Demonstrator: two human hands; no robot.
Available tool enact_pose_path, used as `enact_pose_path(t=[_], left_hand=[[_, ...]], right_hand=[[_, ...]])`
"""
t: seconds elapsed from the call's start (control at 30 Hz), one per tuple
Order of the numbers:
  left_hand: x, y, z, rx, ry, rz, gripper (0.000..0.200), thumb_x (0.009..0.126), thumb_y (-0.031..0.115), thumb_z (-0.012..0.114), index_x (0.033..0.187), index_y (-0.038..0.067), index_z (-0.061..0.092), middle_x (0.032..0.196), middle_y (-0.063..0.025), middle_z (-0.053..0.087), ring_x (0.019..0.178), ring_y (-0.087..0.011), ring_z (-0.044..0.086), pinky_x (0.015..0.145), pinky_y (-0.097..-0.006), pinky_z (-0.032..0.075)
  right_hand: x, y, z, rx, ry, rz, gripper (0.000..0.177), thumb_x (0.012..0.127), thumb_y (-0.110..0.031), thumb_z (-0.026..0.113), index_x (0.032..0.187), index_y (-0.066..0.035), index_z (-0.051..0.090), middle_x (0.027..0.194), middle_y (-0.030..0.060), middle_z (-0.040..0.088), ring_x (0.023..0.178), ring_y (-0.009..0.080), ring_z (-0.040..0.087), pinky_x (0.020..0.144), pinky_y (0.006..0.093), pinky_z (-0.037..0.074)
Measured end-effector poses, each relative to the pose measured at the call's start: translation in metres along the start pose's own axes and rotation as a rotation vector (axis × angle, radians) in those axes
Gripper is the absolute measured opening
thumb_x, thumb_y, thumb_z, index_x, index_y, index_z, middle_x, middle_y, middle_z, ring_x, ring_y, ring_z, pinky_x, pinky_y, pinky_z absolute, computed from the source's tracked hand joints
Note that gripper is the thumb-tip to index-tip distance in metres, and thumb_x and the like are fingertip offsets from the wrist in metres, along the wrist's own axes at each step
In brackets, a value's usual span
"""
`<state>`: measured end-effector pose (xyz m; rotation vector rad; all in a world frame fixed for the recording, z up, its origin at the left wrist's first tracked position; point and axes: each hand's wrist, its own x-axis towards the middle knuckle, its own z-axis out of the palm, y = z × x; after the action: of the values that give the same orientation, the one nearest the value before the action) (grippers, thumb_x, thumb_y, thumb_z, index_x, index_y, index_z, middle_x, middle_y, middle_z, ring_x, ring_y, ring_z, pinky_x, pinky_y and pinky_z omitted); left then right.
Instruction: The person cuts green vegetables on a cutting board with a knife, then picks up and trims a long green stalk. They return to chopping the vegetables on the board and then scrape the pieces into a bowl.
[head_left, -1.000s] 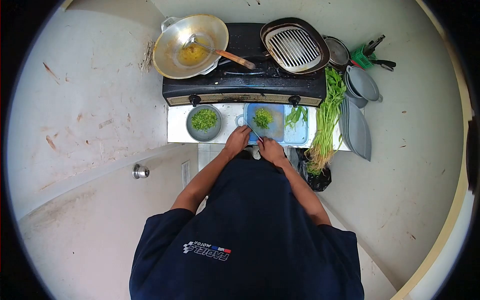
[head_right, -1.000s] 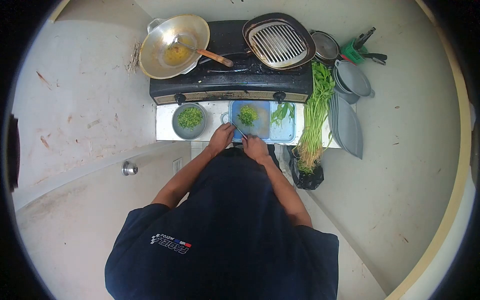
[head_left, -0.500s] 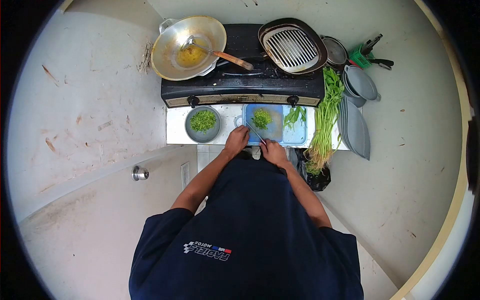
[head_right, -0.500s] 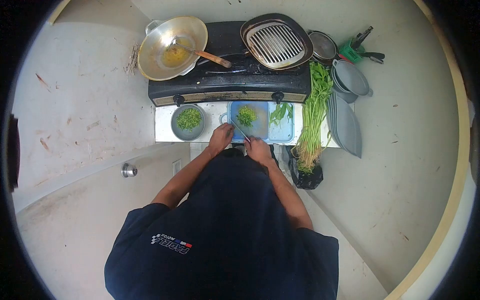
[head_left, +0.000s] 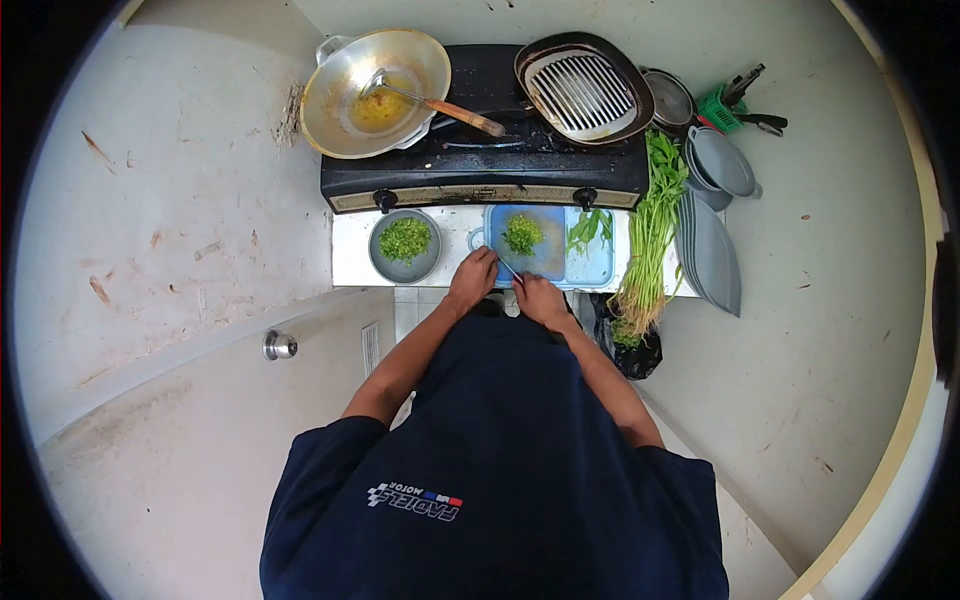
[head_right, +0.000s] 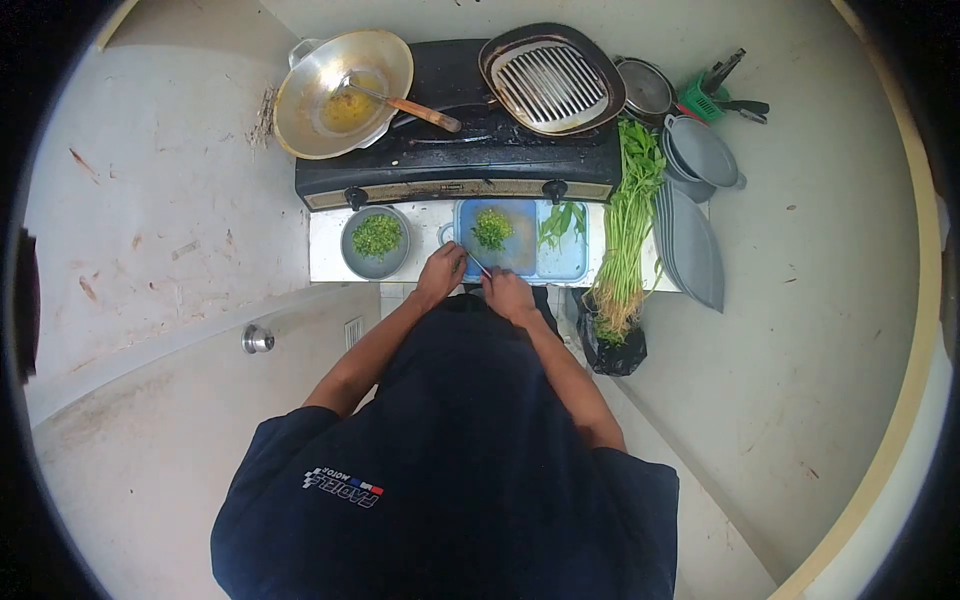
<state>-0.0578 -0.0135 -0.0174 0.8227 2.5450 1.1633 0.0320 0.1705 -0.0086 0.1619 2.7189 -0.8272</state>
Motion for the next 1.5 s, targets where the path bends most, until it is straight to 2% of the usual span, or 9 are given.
enact_pose_path(t=[0.2,0.3,0.53,0.73,0.8,0.9,1.3,1.5], left_hand=[[0.0,0.001,-0.001,-0.021,0.035,-0.02,0.01,0.09,0.003,0.063,0.099,-0.001,0.064,0.095,-0.0199,0.061,0.09,-0.0426,0.064,0.082,-0.0493,0.055],[-0.001,0.001,-0.002,-0.039,0.034,-0.05,0.01,0.091,0.004,0.063,0.099,0.0,0.064,0.094,-0.0199,0.061,0.09,-0.0429,0.064,0.082,-0.0496,0.054],[-0.001,-0.001,0.001,-0.089,0.1,-0.062,0.01,0.092,0.005,0.063,0.1,-0.001,0.065,0.095,-0.0205,0.063,0.091,-0.0427,0.065,0.082,-0.0495,0.054],[-0.001,-0.005,0.002,-0.051,0.043,-0.115,0.014,0.091,0.007,0.067,0.102,-0.001,0.067,0.095,-0.0196,0.065,0.092,-0.0419,0.066,0.082,-0.0486,0.054],[-0.001,-0.003,0.0,-0.042,0.066,-0.071,0.011,0.092,0.005,0.064,0.099,-0.002,0.067,0.094,-0.0206,0.064,0.088,-0.0425,0.066,0.079,-0.0488,0.055],[-0.003,0.002,-0.002,-0.049,0.063,-0.064,0.01,0.093,0.005,0.063,0.098,-0.002,0.067,0.093,-0.0207,0.063,0.086,-0.0428,0.065,0.078,-0.0489,0.055],[-0.002,0.001,-0.005,-0.061,0.052,-0.053,0.009,0.094,0.004,0.061,0.098,-0.001,0.067,0.093,-0.0198,0.061,0.086,-0.0428,0.064,0.079,-0.0492,0.054],[0.006,0.003,-0.003,-0.056,0.028,-0.091,0.008,0.092,0.004,0.063,0.098,-0.001,0.066,0.096,-0.0194,0.062,0.089,-0.0428,0.065,0.081,-0.0494,0.054]], right_hand=[[-0.005,0.006,-0.005,0.024,-0.033,-0.007,0.04,0.103,-0.036,0.056,0.105,0.002,0.064,0.084,0.0303,0.07,0.079,0.0497,0.07,0.071,0.0566,0.056],[-0.011,0.008,-0.01,0.005,-0.068,0.054,0.04,0.103,-0.037,0.057,0.104,0.002,0.065,0.083,0.03,0.07,0.079,0.0493,0.07,0.07,0.0559,0.056],[-0.01,0.01,-0.008,0.037,-0.035,-0.023,0.039,0.103,-0.037,0.057,0.104,0.002,0.064,0.081,0.0287,0.07,0.076,0.0494,0.069,0.069,0.056,0.056],[-0.01,0.003,-0.013,0.045,-0.075,-0.008,0.039,0.103,-0.037,0.056,0.104,0.002,0.063,0.084,0.0295,0.07,0.078,0.0499,0.069,0.071,0.0568,0.056],[-0.009,0.002,-0.012,0.034,-0.101,0.011,0.039,0.104,-0.037,0.056,0.104,0.002,0.063,0.085,0.0295,0.07,0.08,0.0501,0.069,0.072,0.0569,0.056],[-0.002,0.002,0.003,-0.014,-0.023,-0.02,0.039,0.104,-0.037,0.055,0.105,0.002,0.064,0.083,0.0293,0.07,0.079,0.0504,0.069,0.071,0.0573,0.056],[-0.011,0.013,-0.008,0.027,-0.03,0.041,0.038,0.102,-0.037,0.058,0.1,0.001,0.065,0.082,0.0292,0.07,0.077,0.0488,0.07,0.071,0.0568,0.056],[-0.008,0.015,-0.004,0.096,-0.019,-0.011,0.039,0.102,-0.037,0.058,0.1,0.001,0.065,0.085,0.0301,0.07,0.081,0.0497,0.069,0.073,0.0574,0.055]])
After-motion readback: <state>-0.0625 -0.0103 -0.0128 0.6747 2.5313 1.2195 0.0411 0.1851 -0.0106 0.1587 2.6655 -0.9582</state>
